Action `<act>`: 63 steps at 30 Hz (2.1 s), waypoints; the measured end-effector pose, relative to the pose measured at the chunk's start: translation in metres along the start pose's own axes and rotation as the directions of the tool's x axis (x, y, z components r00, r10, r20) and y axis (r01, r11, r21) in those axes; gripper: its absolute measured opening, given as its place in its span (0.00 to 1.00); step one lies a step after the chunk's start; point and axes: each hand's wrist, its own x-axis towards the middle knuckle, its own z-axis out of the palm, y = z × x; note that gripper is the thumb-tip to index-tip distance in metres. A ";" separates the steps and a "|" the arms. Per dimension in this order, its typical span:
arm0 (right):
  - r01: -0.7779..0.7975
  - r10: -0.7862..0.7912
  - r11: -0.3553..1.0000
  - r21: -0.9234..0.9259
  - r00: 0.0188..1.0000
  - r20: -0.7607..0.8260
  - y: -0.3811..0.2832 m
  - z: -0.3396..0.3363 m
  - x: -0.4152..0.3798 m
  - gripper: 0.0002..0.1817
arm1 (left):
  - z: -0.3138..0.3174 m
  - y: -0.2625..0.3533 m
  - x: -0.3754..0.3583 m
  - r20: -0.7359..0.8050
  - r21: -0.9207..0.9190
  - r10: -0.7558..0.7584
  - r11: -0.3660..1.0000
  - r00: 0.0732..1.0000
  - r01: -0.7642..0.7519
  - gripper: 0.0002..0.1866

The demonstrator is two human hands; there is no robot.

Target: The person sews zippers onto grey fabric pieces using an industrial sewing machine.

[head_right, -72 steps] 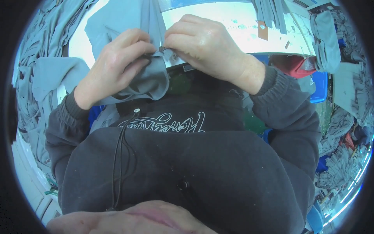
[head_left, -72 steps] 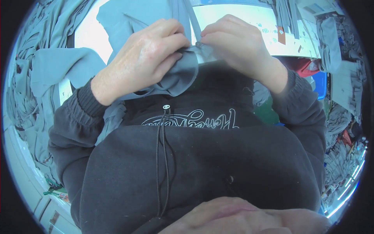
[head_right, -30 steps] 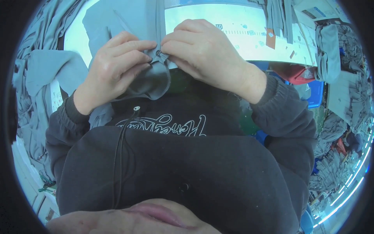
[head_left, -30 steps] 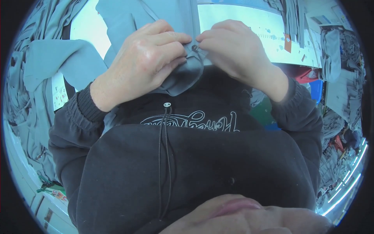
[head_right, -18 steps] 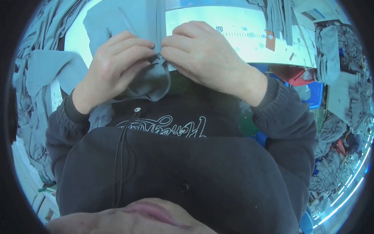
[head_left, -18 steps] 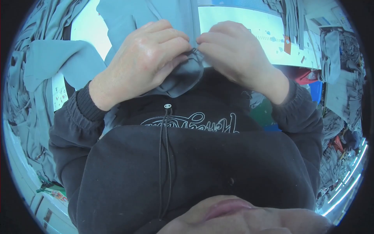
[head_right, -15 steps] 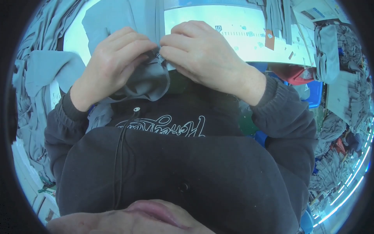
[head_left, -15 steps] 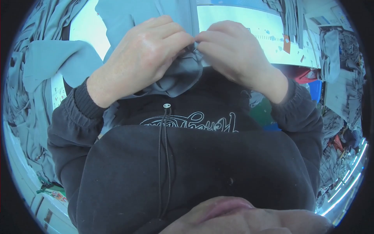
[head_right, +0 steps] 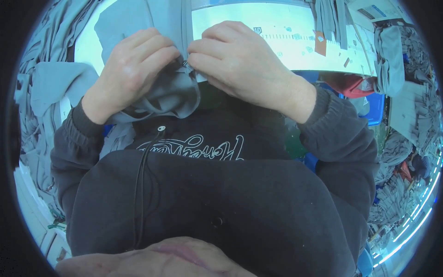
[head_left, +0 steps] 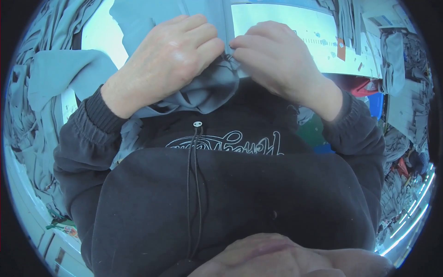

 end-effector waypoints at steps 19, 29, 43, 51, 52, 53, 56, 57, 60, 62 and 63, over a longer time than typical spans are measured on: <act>-0.019 0.019 0.999 -0.038 1.000 0.015 0.001 -0.003 -0.003 0.06 | 0.001 0.002 -0.002 -0.084 0.077 0.121 0.990 0.989 -0.115 0.12; 0.002 0.000 0.998 0.059 1.000 -0.029 0.001 -0.003 -0.003 0.04 | -0.001 0.008 -0.011 -0.091 -0.033 0.020 0.999 0.996 -0.024 0.04; -0.106 0.108 0.991 0.077 0.994 -0.018 0.004 0.004 -0.008 0.11 | -0.001 0.009 -0.011 -0.083 -0.052 0.012 0.999 0.997 -0.016 0.03; -0.045 0.073 0.977 0.207 0.989 -0.130 0.005 0.006 -0.003 0.15 | 0.000 0.009 -0.010 -0.090 -0.045 0.005 0.999 0.996 -0.009 0.04; -0.046 0.073 0.978 0.201 0.989 -0.129 0.005 0.006 -0.004 0.16 | 0.001 0.009 -0.010 -0.104 -0.042 0.006 0.999 0.995 -0.011 0.03; -0.046 0.072 0.980 0.195 0.989 -0.128 0.004 0.006 -0.004 0.17 | 0.002 0.009 -0.009 -0.119 -0.038 0.008 0.999 0.993 -0.013 0.04; -0.053 0.064 0.988 0.143 0.995 -0.075 0.004 0.003 -0.007 0.14 | 0.002 0.009 -0.010 -0.122 -0.038 0.010 0.999 0.992 -0.015 0.03; -0.048 0.062 0.987 0.154 0.994 -0.086 0.005 0.004 -0.006 0.15 | 0.002 0.009 -0.009 -0.124 -0.037 0.011 0.999 0.992 -0.015 0.03; -0.033 0.061 0.979 0.203 0.989 -0.136 0.005 0.006 -0.003 0.16 | 0.002 0.009 -0.009 -0.123 -0.034 0.011 0.999 0.992 -0.015 0.04; -0.044 0.072 0.977 0.211 0.989 -0.129 0.004 0.005 -0.003 0.18 | 0.002 0.008 -0.010 -0.122 -0.032 0.013 0.999 0.992 -0.017 0.05; -0.042 0.070 0.977 0.210 0.989 -0.128 0.005 0.005 -0.003 0.18 | 0.002 0.009 -0.009 -0.120 -0.034 0.012 0.999 0.993 -0.017 0.04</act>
